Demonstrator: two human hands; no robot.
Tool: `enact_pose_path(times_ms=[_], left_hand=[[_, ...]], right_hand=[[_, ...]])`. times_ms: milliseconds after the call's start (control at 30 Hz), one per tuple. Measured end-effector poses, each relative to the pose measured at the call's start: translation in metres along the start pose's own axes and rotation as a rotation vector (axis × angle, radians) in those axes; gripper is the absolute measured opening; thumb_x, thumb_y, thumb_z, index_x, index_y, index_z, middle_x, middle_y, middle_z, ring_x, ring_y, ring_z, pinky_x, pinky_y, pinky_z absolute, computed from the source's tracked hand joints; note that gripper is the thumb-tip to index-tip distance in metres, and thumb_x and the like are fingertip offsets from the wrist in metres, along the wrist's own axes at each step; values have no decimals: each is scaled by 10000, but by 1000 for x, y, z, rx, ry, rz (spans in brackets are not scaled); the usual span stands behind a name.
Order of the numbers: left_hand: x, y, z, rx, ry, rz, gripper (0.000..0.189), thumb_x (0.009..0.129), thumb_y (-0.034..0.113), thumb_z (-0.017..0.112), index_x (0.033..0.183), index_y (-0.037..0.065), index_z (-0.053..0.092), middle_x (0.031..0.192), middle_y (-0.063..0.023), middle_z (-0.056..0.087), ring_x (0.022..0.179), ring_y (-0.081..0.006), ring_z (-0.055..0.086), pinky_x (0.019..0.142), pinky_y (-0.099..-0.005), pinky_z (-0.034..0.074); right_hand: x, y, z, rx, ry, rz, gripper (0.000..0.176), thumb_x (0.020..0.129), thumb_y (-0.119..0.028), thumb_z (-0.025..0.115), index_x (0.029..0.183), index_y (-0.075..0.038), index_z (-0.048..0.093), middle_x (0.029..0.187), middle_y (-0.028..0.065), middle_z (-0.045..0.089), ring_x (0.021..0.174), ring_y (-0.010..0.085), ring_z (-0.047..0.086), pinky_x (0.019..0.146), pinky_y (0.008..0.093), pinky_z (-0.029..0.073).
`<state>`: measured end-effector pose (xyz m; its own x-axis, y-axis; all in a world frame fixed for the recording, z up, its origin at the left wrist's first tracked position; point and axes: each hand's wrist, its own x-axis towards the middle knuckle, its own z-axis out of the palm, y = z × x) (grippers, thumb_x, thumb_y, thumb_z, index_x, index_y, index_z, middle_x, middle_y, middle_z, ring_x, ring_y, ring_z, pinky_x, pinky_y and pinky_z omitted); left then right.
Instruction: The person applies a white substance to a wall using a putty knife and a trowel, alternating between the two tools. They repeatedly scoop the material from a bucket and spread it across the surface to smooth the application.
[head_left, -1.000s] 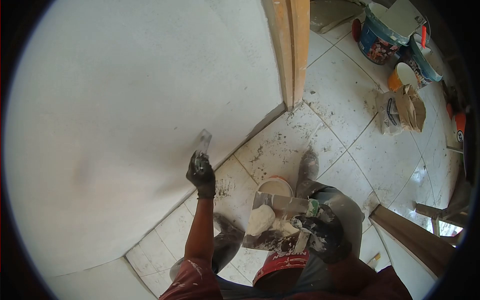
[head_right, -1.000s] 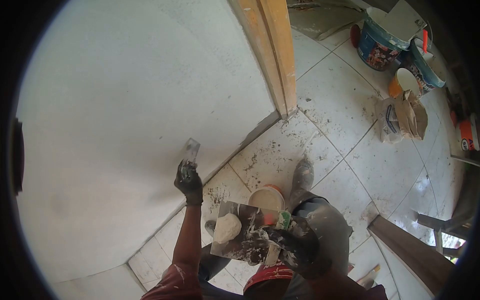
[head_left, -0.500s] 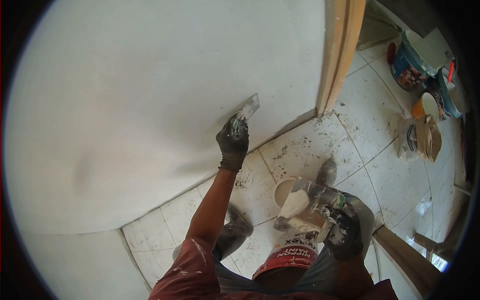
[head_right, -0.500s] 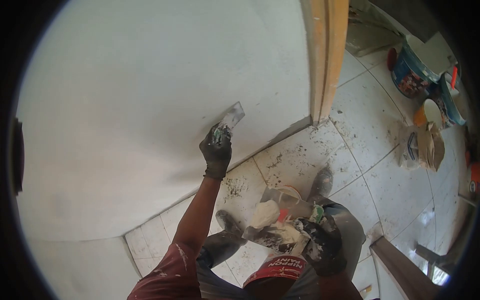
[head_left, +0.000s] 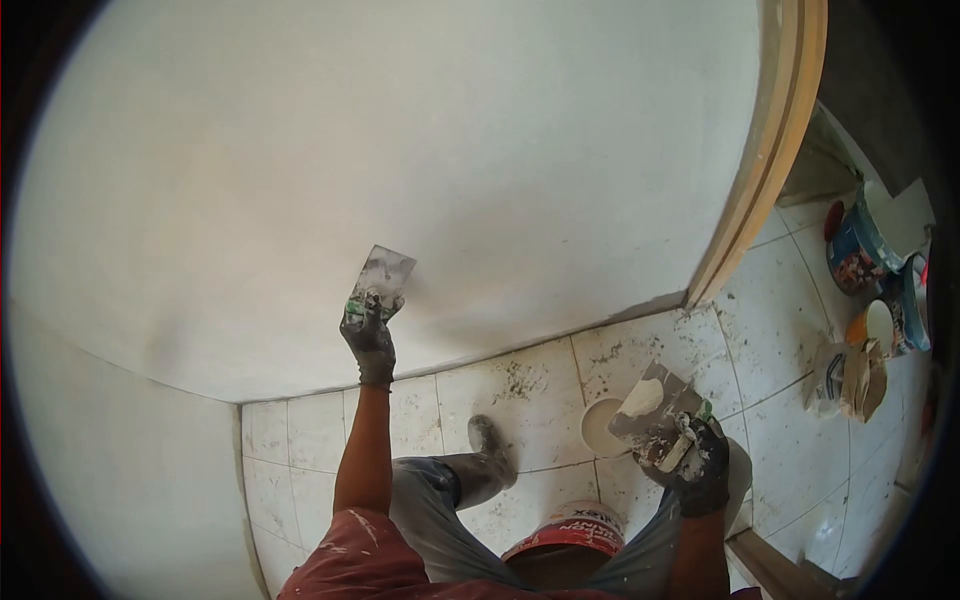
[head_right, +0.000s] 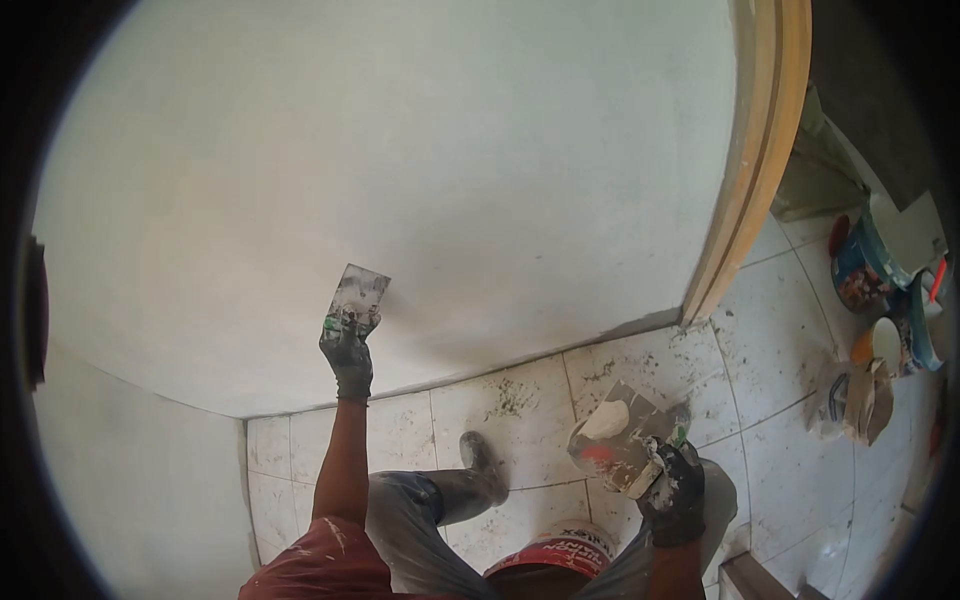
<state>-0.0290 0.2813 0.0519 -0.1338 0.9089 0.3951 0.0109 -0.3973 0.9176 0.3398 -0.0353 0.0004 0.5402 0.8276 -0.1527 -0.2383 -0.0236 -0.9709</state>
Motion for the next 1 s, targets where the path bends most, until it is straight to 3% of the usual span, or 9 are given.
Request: enact_pose_path(times_ms=[167, 367, 433, 467, 533, 633, 833, 900, 1000], left_hand=[[24, 25, 43, 523, -152, 411, 181, 875, 126, 626, 968, -29, 636, 912, -159, 674, 781, -232, 657, 661, -305, 516], [10, 85, 114, 375, -215, 135, 275, 703, -16, 606, 973, 28, 641, 965, -162, 658, 836, -340, 650, 642, -399, 541], [20, 57, 89, 961, -124, 1001, 279, 743, -18, 590, 1017, 20, 622, 959, -168, 657, 841, -347, 648, 656, -405, 536], [20, 41, 71, 960, -109, 904, 331, 731, -45, 570, 1053, 26, 607, 965, -181, 649, 846, -376, 633, 655, -424, 527], [4, 45, 51, 367, -29, 317, 261, 943, 172, 568, 1021, -71, 620, 863, -80, 667, 732, -139, 609, 639, -266, 488], [7, 50, 42, -99, 54, 89, 225, 931, 130, 572, 1033, -64, 624, 858, -88, 656, 745, -145, 610, 684, -271, 496], [36, 92, 108, 509, -114, 653, 163, 904, 67, 566, 1021, -27, 632, 844, -83, 643, 712, -136, 584, 619, -298, 488], [37, 117, 153, 148, -124, 225, 125, 887, 56, 595, 986, -8, 636, 803, -55, 627, 668, -113, 541, 568, -285, 451], [44, 117, 181, 306, -132, 554, 199, 888, 140, 637, 956, -46, 617, 748, -2, 582, 649, -71, 464, 549, -243, 411]], right_hand=[[4, 10, -10, -671, -108, -592, 438, 710, -128, 785, 1054, 54, 584, 976, 152, 638, 872, 244, 648, 760, 348, 544], [5, 7, 0, 253, 59, 56, 517, 675, -196, 816, 1069, 46, 585, 944, 176, 640, 850, 302, 646, 759, 362, 548], [8, 19, -10, -225, 17, -277, 484, 669, -188, 811, 1033, 48, 595, 952, 178, 641, 850, 307, 647, 753, 364, 549], [9, 14, -11, -407, -4, -418, 472, 664, -188, 812, 1013, 49, 601, 954, 179, 642, 852, 308, 647, 752, 365, 550], [8, 6, -11, -565, -66, -524, 333, 766, -111, 682, 1042, 36, 569, 1014, 137, 619, 923, 249, 618, 811, 344, 528], [0, -12, -4, -645, -147, -510, 275, 834, -40, 607, 1093, 26, 540, 1070, 98, 603, 972, 192, 602, 854, 321, 516], [5, -9, 2, -508, -81, -539, 397, 684, -171, 797, 957, 46, 608, 912, 175, 659, 788, 324, 652, 724, 370, 539], [2, -21, 2, -622, -88, -639, 377, 695, -166, 793, 950, 40, 608, 920, 175, 658, 795, 323, 650, 722, 373, 536], [-1, -24, 2, -531, -69, -504, 364, 698, -138, 799, 962, 30, 614, 940, 174, 656, 818, 312, 647, 725, 371, 532]])
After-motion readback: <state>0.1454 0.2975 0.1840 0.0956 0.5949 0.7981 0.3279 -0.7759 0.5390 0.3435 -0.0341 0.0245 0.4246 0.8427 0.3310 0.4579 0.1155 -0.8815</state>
